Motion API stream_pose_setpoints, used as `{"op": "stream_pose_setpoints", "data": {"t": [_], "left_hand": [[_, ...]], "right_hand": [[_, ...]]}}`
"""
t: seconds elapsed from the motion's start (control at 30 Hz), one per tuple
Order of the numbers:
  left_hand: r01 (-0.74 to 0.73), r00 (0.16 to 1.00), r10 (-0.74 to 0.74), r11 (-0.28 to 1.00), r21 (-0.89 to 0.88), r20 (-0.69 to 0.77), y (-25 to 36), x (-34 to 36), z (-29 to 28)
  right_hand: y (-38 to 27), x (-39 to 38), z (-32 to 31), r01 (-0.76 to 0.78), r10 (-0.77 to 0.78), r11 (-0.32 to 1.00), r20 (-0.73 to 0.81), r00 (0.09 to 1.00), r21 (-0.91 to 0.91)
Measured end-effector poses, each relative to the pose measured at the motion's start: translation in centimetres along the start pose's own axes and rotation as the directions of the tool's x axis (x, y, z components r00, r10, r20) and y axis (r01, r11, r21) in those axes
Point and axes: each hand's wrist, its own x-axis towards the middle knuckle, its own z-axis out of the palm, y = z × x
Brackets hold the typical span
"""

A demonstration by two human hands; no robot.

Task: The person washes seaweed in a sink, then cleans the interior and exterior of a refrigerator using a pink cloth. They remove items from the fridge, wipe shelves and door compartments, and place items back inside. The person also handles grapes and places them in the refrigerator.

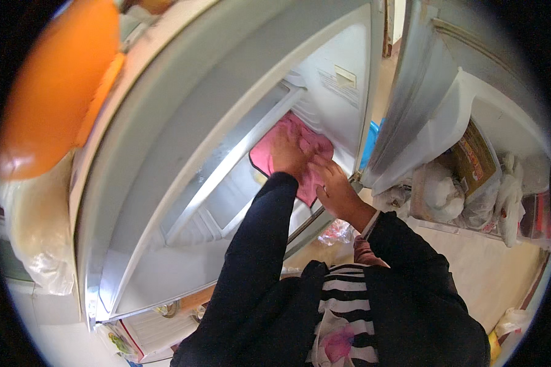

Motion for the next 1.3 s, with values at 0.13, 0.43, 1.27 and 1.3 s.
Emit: {"op": "stream_pose_setpoints", "data": {"t": [0.13,0.43,1.27,1.3], "left_hand": [[-0.063,0.996,0.074,0.968,-0.242,0.039,3.0,-3.4,-4.8],[0.035,0.945,-0.299,0.488,-0.872,-0.13,5.1,-6.9,-14.6],[0.067,0.78,-0.466,0.725,-0.685,-0.418,18.2,3.0,-6.5],[0.014,0.758,-0.636,0.237,-0.971,-0.145,19.4,2.7,-7.1]], "right_hand": [[0.2,-1.0,1.2,-0.012,0.011,0.999,0.01,1.0,0.036],[-6.6,-7.1,-4.7,-0.156,0.112,0.97,0.228,0.967,0.185],[-7.4,-12.7,-17.4,-0.333,0.156,0.921,0.589,0.793,0.205],[-7.4,-12.9,-17.6,-0.349,0.161,0.913,0.599,0.785,0.212]]}}
